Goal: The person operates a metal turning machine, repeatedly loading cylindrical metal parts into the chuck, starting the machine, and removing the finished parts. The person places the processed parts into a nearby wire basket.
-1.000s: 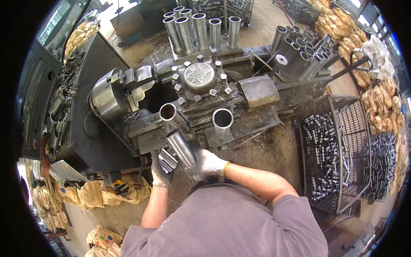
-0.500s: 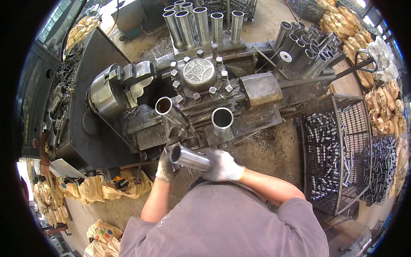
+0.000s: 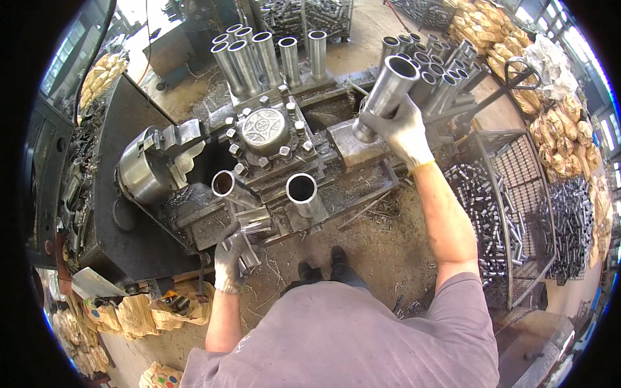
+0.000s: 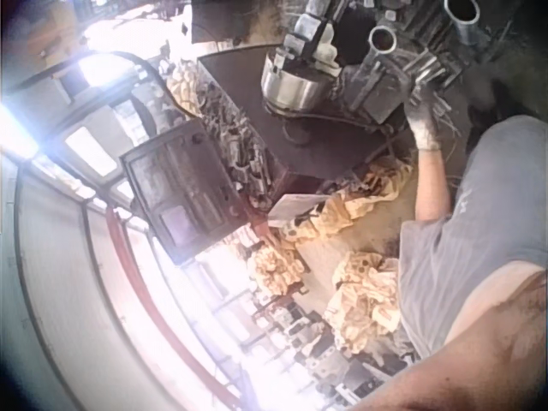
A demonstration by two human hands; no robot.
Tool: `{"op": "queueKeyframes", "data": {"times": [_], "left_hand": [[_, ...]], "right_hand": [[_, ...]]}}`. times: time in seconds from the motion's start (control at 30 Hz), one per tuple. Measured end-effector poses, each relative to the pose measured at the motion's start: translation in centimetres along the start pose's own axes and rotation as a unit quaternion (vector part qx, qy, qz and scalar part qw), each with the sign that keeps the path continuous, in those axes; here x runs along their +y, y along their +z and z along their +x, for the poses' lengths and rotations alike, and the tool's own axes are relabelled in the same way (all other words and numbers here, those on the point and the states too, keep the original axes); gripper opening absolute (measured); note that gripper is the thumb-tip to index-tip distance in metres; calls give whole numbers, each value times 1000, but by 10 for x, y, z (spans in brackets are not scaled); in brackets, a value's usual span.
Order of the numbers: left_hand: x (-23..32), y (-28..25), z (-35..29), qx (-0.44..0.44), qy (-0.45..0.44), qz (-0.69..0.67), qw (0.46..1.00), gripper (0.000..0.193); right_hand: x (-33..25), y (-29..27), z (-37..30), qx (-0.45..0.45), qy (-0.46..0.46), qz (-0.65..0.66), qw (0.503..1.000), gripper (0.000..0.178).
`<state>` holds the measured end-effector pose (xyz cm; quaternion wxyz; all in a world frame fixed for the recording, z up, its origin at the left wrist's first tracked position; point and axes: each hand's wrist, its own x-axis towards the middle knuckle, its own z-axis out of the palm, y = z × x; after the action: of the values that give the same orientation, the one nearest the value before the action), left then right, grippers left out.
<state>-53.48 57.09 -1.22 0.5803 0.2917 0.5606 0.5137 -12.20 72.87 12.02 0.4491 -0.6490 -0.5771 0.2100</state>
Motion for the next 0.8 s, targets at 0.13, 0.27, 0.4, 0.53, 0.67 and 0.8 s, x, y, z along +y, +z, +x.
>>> {"op": "queueKeyframes", "data": {"times": [0.13,0.27,0.4,0.53,0.67,0.8], "left_hand": [[29,27,10,78,261,249,929,83],[34,38,73,170,474,409,761,78],[32,33,87,131,424,379,812,64],[40,31,83,120,385,336,851,62],[43,32,80,101,378,308,867,64],[40,30,83,109,395,338,847,63]], "right_hand": [[40,34,31,9,-49,17,999,55],[36,50,26,-21,-24,1,1000,58],[33,56,26,-25,-51,-118,991,72],[35,56,28,-36,-45,-118,991,74],[14,53,19,-96,11,105,990,57],[28,57,19,-78,40,100,991,47]]}}
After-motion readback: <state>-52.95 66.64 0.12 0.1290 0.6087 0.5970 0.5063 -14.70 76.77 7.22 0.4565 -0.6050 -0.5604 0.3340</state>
